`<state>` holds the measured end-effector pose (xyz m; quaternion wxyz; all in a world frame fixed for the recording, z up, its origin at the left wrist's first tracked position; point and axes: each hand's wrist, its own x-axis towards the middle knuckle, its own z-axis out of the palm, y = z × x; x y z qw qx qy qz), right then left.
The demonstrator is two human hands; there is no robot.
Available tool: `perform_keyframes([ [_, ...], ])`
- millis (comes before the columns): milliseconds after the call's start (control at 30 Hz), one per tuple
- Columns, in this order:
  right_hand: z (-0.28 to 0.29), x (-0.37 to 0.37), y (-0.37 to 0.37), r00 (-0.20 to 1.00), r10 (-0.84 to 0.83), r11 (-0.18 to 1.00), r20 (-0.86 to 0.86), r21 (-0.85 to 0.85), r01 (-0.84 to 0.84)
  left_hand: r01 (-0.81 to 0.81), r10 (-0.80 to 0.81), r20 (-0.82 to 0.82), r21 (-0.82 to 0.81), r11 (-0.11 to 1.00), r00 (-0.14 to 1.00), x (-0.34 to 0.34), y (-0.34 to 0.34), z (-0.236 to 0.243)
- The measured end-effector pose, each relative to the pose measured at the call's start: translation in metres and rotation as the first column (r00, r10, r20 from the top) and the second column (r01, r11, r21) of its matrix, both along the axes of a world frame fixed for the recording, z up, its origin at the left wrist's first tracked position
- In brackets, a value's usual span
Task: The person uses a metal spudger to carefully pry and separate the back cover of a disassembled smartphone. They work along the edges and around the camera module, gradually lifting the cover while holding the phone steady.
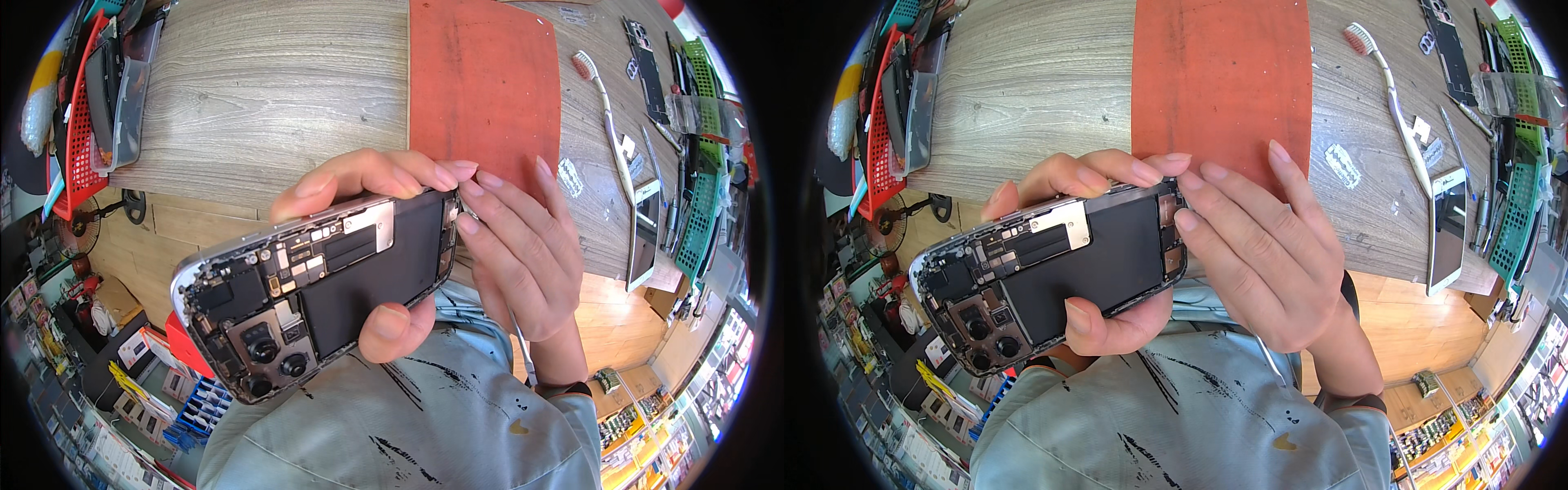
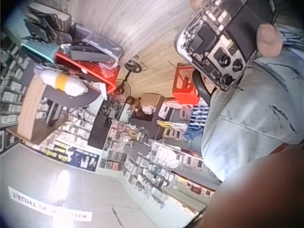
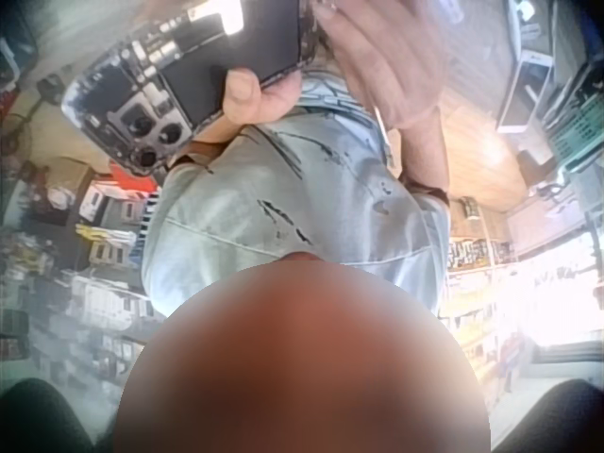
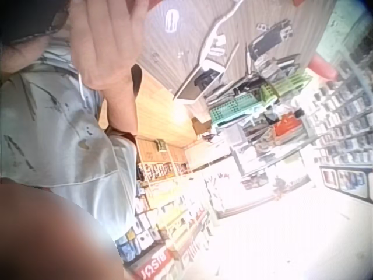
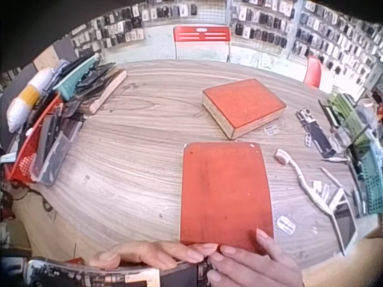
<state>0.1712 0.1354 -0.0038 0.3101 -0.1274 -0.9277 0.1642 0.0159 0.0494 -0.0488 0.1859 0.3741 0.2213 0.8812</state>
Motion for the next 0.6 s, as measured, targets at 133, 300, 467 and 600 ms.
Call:
perform_keyframes([
  [133, 0.001, 0.002, 0.0, 0.999, 0.01, 0.999, 0.032, 0.032, -0.011, -0.033, 0.029, -0.152, -0.02, 0.999, 0.988, -0.009, 0.0, -0.001],
  [300, -0.006, 0.002, -0.003, 1.0, 0.001, 0.998, 0.019, 0.064, -0.002, -0.004, -0.024, -0.288, -0.094, 0.996, 0.957, -0.02, -0.007, -0.002],
  [467, -0.013, 0.001, -0.007, 1.0, -0.024, 0.997, -0.018, 0.08, 0.025, -0.015, -0.023, -0.324, -0.114, 0.993, 0.946, -0.022, -0.007, -0.001],
  [600, -0.017, -0.001, -0.008, 0.996, -0.06, 0.996, -0.064, 0.057, 0.064, -0.039, -0.008, -0.33, -0.136, 0.99, 0.944, -0.021, -0.006, 0.004],
])
